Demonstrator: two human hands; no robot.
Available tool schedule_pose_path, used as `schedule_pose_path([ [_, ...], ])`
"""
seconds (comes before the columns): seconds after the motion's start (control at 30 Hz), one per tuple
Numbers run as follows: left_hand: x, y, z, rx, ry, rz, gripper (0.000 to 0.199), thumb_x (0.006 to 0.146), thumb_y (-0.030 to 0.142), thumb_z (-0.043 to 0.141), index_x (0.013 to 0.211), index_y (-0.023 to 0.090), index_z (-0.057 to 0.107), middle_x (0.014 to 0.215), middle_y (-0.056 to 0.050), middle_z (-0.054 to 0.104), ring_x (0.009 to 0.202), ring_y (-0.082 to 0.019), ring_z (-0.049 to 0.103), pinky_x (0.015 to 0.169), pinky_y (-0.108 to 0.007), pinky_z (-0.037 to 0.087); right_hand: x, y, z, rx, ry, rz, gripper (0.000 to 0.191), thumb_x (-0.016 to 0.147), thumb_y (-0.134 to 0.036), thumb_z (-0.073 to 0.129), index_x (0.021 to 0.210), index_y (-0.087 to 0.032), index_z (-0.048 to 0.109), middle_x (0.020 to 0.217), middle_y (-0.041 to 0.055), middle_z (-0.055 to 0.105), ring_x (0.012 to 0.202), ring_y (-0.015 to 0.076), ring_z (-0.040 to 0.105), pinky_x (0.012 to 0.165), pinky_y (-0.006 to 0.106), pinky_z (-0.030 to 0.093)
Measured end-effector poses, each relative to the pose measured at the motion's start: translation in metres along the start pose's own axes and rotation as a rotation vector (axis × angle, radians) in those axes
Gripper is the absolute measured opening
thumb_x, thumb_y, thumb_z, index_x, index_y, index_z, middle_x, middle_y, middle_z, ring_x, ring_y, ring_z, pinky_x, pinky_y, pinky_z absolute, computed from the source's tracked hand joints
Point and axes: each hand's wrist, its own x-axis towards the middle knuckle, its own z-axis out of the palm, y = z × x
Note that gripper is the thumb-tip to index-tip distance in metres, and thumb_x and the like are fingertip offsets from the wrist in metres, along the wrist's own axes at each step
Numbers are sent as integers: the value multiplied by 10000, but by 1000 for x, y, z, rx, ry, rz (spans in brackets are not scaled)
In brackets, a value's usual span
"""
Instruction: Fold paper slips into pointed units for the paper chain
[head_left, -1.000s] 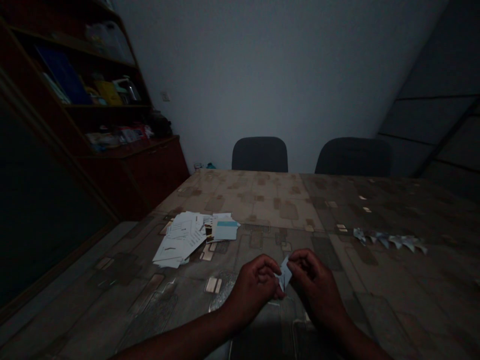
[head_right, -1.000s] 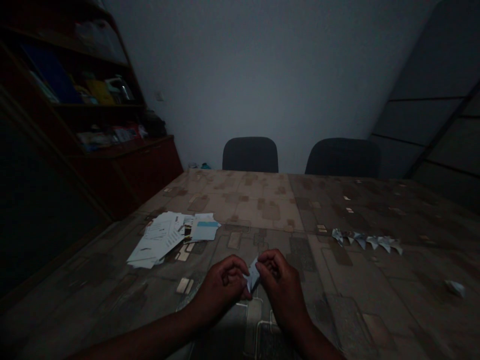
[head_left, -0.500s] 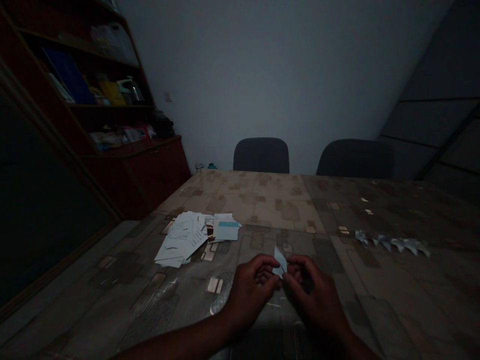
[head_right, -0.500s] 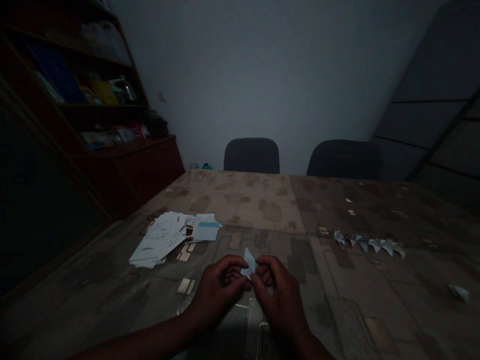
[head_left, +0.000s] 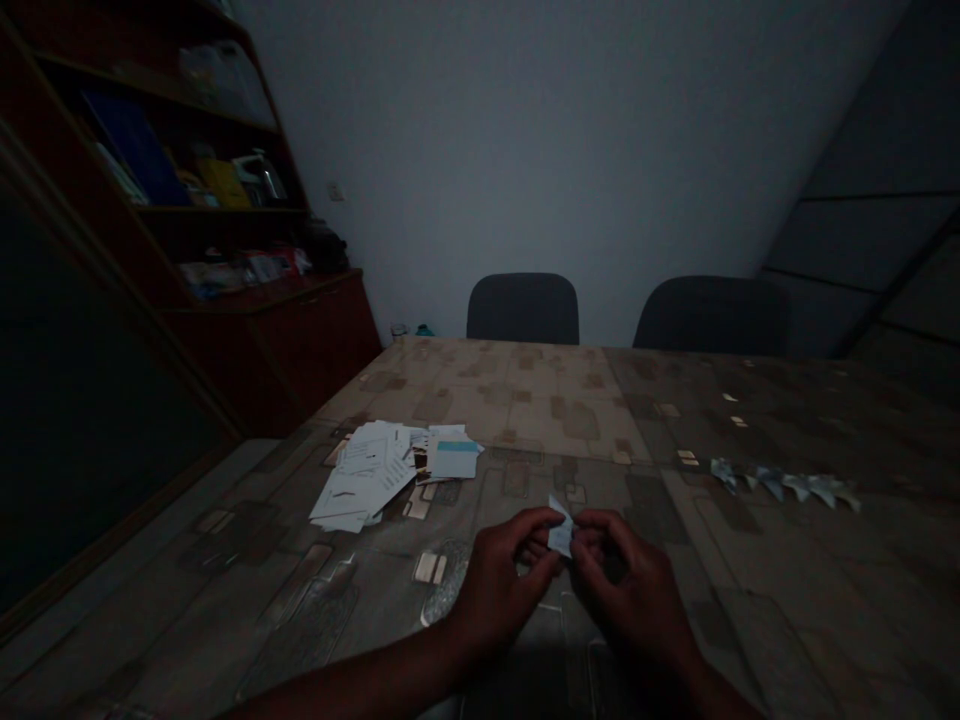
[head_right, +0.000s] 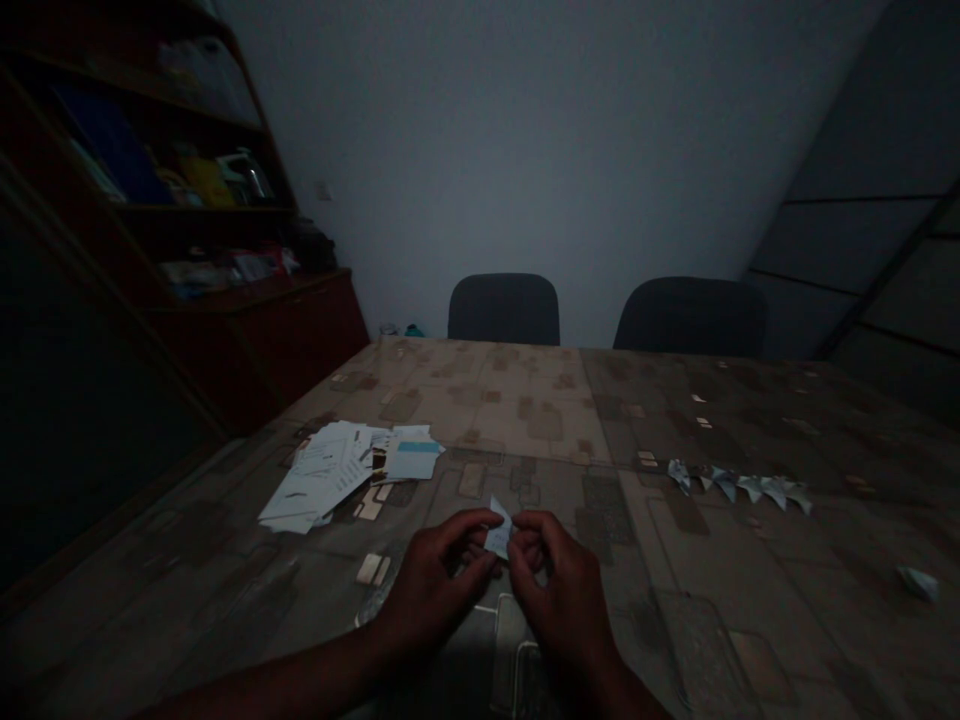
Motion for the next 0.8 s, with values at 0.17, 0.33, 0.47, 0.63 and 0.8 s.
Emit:
schedule_pose_path([
  [0.17,2,-1,-2,-103,-5,-43,232,780,182,635,1006,158,684,802,-37,683,717,-155,616,659,-230,461,-1,4,1,62,-25,59,190,835,-329,552,960,-197,608,785,42,722,721,197,690,654,281,519],
  [0.33,6,-12,0,-421,-14,-127,195,777,258,667,931,138,663,732,-22,647,687,-149,613,651,-240,466,-2,6,5,161,-78,94,239,859,-358,530,1026,-189,558,797,40,693,740,194,683,675,282,511],
  [0.47,10,-14,2,-508,-21,-192,245,695,207,695,927,127,690,747,-24,655,605,-116,578,600,-226,446,-2,4,5,163,-110,76,231,860,-346,523,1027,-195,574,782,30,686,714,187,669,656,272,501],
  [0.63,12,-15,0,-493,-22,-201,261,708,212,683,956,132,704,744,-30,668,633,-128,590,622,-233,446,-1,1,0,162,-143,69,209,865,-352,523,958,-204,637,792,41,712,731,199,671,657,277,495],
  [0.8,11,-16,-3,-416,-2,-193,221,747,252,677,925,130,724,789,-59,697,728,-165,621,702,-267,466,1,-1,-3,157,-143,52,198,851,-340,545,926,-196,658,811,46,720,756,208,672,676,282,494],
])
